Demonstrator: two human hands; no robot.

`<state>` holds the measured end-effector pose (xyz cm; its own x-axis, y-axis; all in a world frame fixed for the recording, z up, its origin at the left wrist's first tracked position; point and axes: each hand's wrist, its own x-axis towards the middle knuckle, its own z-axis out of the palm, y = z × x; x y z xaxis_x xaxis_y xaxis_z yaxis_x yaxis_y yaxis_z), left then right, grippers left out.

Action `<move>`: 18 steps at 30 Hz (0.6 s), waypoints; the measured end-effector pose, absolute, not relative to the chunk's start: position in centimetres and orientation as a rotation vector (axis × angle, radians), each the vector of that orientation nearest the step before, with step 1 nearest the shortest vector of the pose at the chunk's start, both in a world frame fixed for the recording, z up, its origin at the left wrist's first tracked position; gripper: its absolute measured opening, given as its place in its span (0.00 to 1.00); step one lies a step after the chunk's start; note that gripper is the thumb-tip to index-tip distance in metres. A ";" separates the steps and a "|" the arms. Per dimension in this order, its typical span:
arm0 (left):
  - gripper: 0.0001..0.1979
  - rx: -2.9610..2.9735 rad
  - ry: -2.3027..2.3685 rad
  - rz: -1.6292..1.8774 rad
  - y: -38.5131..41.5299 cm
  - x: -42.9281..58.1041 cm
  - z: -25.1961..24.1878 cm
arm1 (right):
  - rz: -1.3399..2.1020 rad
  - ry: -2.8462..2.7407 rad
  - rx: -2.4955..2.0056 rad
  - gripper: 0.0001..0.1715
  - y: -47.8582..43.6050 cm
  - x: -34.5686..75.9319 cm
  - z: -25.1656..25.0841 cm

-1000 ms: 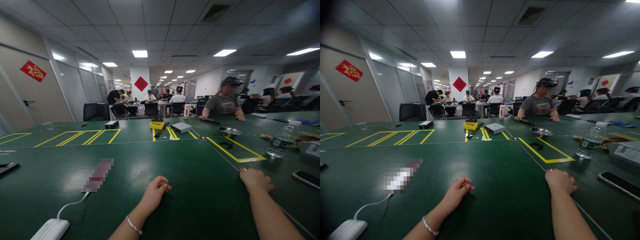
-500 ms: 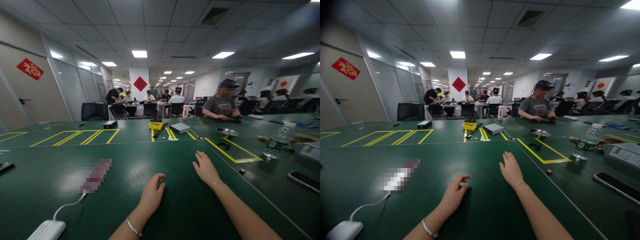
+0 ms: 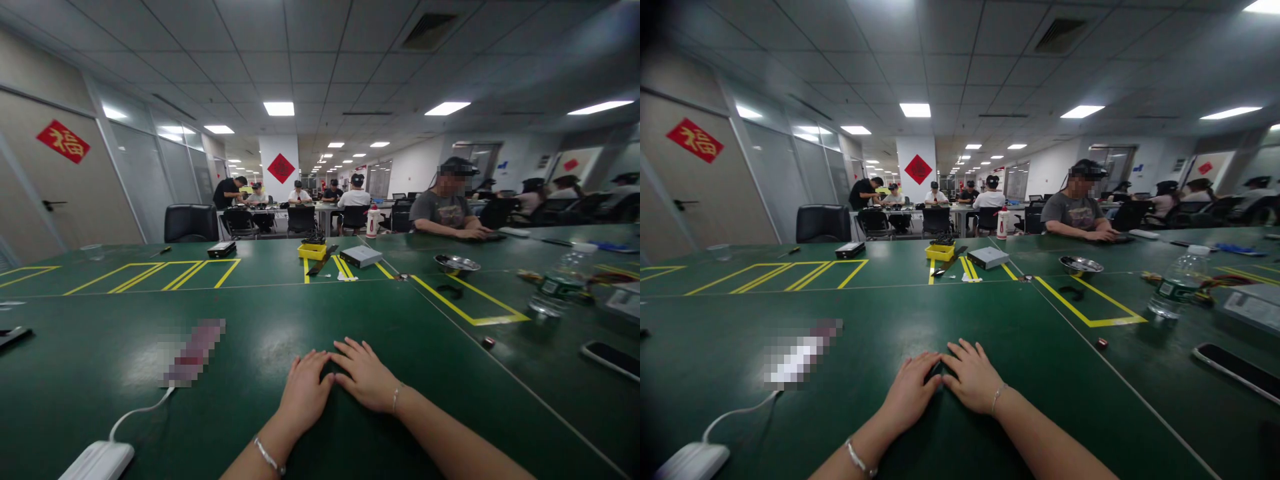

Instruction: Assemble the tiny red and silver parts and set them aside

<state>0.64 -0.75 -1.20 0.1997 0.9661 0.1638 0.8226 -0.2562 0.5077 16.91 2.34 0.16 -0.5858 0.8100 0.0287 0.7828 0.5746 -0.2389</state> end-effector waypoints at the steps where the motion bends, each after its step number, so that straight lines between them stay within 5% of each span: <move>1: 0.19 2.177 1.689 0.653 -0.7 0.6 -1.2 | 0.249 -2.643 -1.380 0.27 2.8 17.5 0.3; 10: 0.18 2.163 1.677 0.641 -1.0 0.4 -0.7 | -0.350 -1.698 -2.199 0.26 7.5 31.9 1.2; 18: 0.17 2.138 1.647 0.676 -1.0 0.5 -0.6 | -0.051 -1.369 -2.459 0.32 8.1 40.6 -2.2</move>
